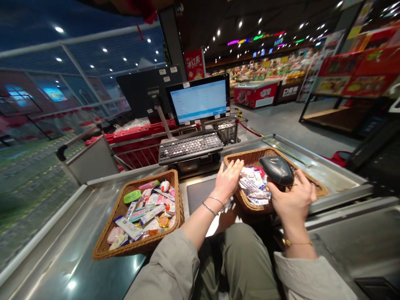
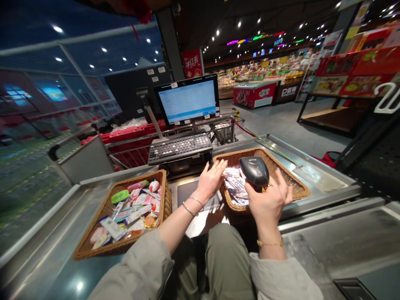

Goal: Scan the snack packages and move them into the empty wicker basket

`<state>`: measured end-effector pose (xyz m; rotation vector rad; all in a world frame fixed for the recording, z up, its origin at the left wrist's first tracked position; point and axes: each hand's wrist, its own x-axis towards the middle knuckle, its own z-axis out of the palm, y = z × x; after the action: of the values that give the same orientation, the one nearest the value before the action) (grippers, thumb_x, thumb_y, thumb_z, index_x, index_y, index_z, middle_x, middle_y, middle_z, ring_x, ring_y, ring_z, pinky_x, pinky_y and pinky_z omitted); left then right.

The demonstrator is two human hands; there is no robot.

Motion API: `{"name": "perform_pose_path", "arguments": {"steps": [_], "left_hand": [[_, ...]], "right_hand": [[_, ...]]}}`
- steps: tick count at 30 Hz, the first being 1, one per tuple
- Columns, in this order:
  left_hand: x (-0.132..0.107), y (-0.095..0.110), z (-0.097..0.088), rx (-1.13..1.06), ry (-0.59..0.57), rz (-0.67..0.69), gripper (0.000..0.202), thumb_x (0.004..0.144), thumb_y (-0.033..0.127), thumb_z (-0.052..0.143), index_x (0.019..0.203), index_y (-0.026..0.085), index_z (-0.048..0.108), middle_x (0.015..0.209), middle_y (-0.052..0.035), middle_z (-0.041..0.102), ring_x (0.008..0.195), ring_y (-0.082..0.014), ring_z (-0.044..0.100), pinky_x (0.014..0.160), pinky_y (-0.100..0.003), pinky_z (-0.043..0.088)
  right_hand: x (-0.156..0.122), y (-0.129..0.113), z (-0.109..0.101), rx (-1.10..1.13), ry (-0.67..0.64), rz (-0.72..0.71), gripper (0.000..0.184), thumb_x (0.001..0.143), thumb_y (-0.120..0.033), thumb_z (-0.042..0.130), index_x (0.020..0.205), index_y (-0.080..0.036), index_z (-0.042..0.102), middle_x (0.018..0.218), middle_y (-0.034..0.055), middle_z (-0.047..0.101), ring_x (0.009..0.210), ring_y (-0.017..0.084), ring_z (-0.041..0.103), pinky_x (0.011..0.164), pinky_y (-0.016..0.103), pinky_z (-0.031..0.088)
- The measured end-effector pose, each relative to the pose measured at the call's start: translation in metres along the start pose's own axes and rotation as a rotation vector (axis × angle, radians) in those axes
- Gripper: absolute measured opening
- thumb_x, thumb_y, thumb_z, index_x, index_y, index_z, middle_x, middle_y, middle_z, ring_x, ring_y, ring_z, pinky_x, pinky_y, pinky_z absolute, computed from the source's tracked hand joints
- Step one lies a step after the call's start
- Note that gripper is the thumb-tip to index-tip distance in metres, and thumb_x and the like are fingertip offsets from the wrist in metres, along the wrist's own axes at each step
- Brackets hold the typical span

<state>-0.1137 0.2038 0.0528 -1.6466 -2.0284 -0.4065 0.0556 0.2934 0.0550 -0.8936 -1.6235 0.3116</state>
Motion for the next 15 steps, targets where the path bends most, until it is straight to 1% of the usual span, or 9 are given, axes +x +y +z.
{"name": "perform_pose_path", "arguments": {"steps": [3,6,10,15], "left_hand": [[0.000,0.007,0.002,0.014,-0.015,0.005,0.048,0.105,0.028,0.039,0.151,0.017,0.043,0.152,-0.0097,0.053,0.144,-0.0211,0.047,0.122,-0.053,0.035],[-0.010,-0.001,-0.001,0.016,-0.015,-0.018,0.046,0.106,0.032,0.038,0.149,0.018,0.045,0.151,-0.0087,0.055,0.143,-0.0215,0.049,0.124,-0.055,0.031],[-0.032,-0.024,-0.009,0.026,-0.033,-0.087,0.048,0.104,0.034,0.044,0.149,0.018,0.046,0.150,-0.0094,0.056,0.143,-0.0246,0.049,0.124,-0.057,0.029],[-0.066,-0.061,-0.023,0.066,-0.026,-0.163,0.050,0.101,0.032,0.050,0.149,0.022,0.045,0.149,-0.0116,0.057,0.142,-0.0257,0.050,0.124,-0.059,0.029]], "right_hand": [[-0.001,0.004,0.001,-0.015,-0.020,-0.008,0.034,0.073,-0.049,0.067,0.083,-0.017,0.070,0.101,0.0154,0.076,0.129,0.036,0.057,0.116,0.057,0.030],[-0.003,0.003,0.003,-0.006,-0.045,0.002,0.033,0.073,-0.048,0.067,0.084,-0.017,0.070,0.102,0.0151,0.075,0.130,0.036,0.056,0.115,0.058,0.030],[-0.008,-0.007,0.012,0.041,-0.082,-0.004,0.032,0.074,-0.047,0.070,0.083,-0.017,0.070,0.107,0.0175,0.074,0.129,0.037,0.056,0.116,0.059,0.029],[-0.019,-0.023,0.027,0.096,-0.132,-0.048,0.028,0.075,-0.047,0.069,0.078,-0.020,0.068,0.100,0.0148,0.075,0.130,0.038,0.055,0.116,0.060,0.028]]}}
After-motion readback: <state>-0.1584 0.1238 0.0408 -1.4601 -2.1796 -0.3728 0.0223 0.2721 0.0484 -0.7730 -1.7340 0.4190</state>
